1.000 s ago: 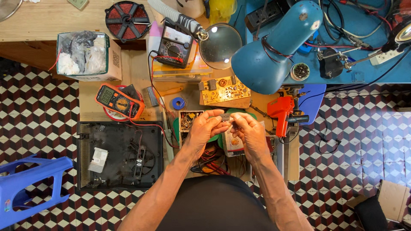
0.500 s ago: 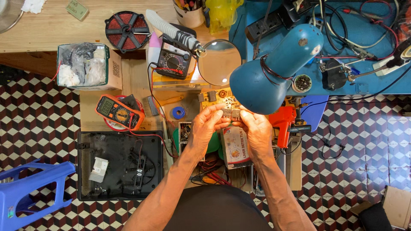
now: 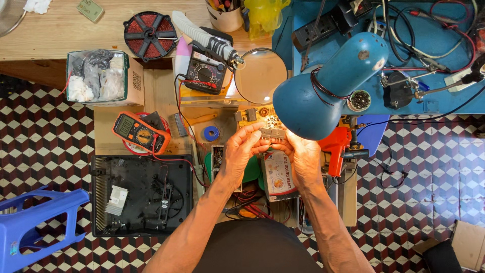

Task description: The person handles small electronic components and wires on a cluttered workbench. They use a magnifying glass to closely view a component, then place it into a plastic container and close the lid.

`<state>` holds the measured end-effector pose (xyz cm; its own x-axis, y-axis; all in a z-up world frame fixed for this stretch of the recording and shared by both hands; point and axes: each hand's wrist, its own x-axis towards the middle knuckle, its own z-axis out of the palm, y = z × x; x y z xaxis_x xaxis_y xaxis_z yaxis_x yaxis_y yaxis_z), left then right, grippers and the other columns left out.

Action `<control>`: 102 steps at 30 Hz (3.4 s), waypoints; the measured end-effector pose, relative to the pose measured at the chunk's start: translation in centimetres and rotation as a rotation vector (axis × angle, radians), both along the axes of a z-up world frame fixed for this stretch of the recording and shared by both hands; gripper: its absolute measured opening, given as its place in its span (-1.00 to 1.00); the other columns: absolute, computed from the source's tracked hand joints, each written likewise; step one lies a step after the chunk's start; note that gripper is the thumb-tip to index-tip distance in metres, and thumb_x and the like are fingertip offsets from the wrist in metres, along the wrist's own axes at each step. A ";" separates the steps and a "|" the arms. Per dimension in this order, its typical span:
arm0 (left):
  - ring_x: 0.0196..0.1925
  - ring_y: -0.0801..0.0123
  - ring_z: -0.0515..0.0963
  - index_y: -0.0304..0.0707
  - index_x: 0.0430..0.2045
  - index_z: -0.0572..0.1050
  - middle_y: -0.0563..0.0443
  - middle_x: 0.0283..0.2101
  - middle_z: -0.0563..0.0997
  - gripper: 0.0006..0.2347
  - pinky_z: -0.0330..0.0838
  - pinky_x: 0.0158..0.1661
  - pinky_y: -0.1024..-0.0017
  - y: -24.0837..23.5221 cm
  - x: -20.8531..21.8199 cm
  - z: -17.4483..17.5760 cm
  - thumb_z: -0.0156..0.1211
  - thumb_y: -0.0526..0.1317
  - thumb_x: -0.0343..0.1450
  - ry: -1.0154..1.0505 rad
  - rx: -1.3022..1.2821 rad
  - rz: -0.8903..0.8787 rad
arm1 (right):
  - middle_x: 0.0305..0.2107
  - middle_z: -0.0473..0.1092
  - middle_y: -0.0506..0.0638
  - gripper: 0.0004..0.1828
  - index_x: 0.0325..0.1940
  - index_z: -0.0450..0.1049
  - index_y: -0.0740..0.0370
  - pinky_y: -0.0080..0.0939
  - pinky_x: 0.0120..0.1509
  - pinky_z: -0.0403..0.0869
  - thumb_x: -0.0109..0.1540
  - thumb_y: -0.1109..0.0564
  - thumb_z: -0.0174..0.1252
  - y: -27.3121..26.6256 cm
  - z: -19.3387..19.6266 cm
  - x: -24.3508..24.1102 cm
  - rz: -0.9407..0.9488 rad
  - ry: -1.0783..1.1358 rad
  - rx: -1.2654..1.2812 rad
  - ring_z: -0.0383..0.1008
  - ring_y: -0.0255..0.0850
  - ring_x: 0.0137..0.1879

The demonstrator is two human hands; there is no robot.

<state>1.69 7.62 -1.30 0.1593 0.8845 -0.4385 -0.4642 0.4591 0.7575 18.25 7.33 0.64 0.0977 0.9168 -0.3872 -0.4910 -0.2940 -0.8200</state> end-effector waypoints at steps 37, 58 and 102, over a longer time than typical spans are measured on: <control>-0.06 0.44 0.62 -0.31 0.15 0.48 -0.02 -0.03 0.61 -0.70 0.56 0.01 0.45 -0.3 0.0 0.1 0.05 -0.18 0.56 -0.059 0.025 -0.003 | -0.06 0.51 0.18 -0.65 0.16 0.41 0.52 -0.25 -0.02 0.62 0.37 0.19 0.07 -0.2 0.4 0.2 0.041 -0.025 -0.002 0.59 -0.21 -0.08; -0.09 0.44 0.64 -0.32 0.15 0.47 -0.04 -0.04 0.61 -0.70 0.57 -0.01 0.47 -0.9 0.2 0.7 0.03 -0.20 0.55 -0.068 -0.028 0.006 | 0.02 0.46 0.18 -0.58 0.23 0.35 0.54 -0.24 0.01 0.60 0.36 0.18 0.06 -1.1 -1.1 0.6 0.024 0.002 -0.016 0.57 -0.20 -0.03; -0.04 0.23 0.63 -0.45 0.20 0.39 -0.15 -0.07 0.58 -0.61 0.56 -0.03 0.37 -10.2 -5.4 -4.3 0.10 -0.22 0.49 -0.003 -0.258 0.325 | -0.66 0.39 -0.02 -0.66 -0.16 0.61 0.30 -0.29 -0.48 0.32 0.33 -0.03 0.11 -11.2 -3.3 5.8 0.003 -0.683 -0.199 0.32 -0.36 -0.57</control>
<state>-3.73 -2.56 -5.64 -0.1086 0.7503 -0.6521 -0.6180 0.4629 0.6355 24.04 -3.90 -2.69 0.3760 0.8356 -0.4005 0.1152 -0.4710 -0.8746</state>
